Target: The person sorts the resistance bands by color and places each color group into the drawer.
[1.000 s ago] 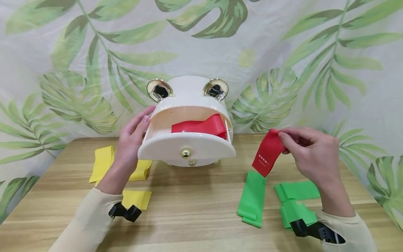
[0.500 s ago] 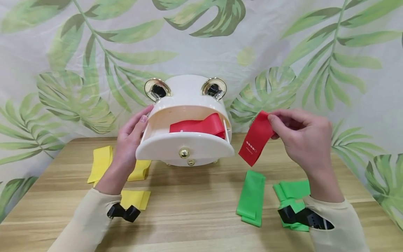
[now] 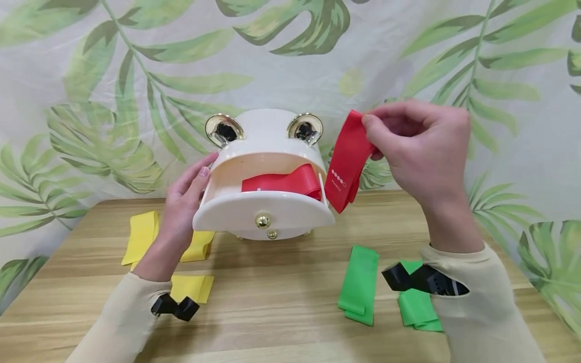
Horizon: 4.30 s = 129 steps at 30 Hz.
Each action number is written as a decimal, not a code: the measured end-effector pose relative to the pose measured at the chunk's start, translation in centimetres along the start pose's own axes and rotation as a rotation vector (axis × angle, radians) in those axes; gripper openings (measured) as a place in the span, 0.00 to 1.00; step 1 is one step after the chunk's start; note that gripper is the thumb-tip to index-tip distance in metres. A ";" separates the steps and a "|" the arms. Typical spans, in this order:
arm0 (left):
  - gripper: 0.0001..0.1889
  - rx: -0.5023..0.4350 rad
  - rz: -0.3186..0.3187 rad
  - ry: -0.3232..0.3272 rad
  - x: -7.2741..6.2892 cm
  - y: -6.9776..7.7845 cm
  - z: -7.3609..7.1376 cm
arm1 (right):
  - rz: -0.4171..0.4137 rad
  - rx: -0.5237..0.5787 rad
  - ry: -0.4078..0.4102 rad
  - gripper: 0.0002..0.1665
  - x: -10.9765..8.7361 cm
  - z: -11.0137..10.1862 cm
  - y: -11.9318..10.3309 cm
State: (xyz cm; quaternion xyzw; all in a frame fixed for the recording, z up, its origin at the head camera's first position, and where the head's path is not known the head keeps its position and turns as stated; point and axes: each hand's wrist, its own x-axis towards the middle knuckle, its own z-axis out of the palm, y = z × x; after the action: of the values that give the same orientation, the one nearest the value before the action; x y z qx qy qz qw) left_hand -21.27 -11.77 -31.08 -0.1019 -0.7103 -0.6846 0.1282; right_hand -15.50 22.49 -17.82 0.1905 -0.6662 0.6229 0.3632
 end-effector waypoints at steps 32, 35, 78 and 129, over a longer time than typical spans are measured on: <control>0.22 0.023 -0.030 -0.017 -0.2 0.3 -0.7 | -0.091 -0.059 -0.170 0.06 -1.2 14.1 -1.6; 0.22 0.037 -0.038 -0.025 -0.3 0.4 -0.8 | -0.073 -0.100 -0.194 0.07 -2.0 14.6 -1.4; 0.21 0.014 -0.011 -0.004 -0.1 0.2 -0.7 | 0.477 -0.687 -0.321 0.11 -3.7 6.5 5.4; 0.21 0.002 -0.003 -0.013 0.0 0.1 -0.4 | -0.153 -0.209 -0.036 0.12 -15.4 11.0 4.6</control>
State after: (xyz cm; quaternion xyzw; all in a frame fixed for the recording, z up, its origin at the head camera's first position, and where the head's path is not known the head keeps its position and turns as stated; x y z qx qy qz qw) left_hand -21.19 -12.21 -31.00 -0.1053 -0.7120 -0.6834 0.1225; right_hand -11.28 9.46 -31.70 0.2130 -0.7173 0.5170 0.4156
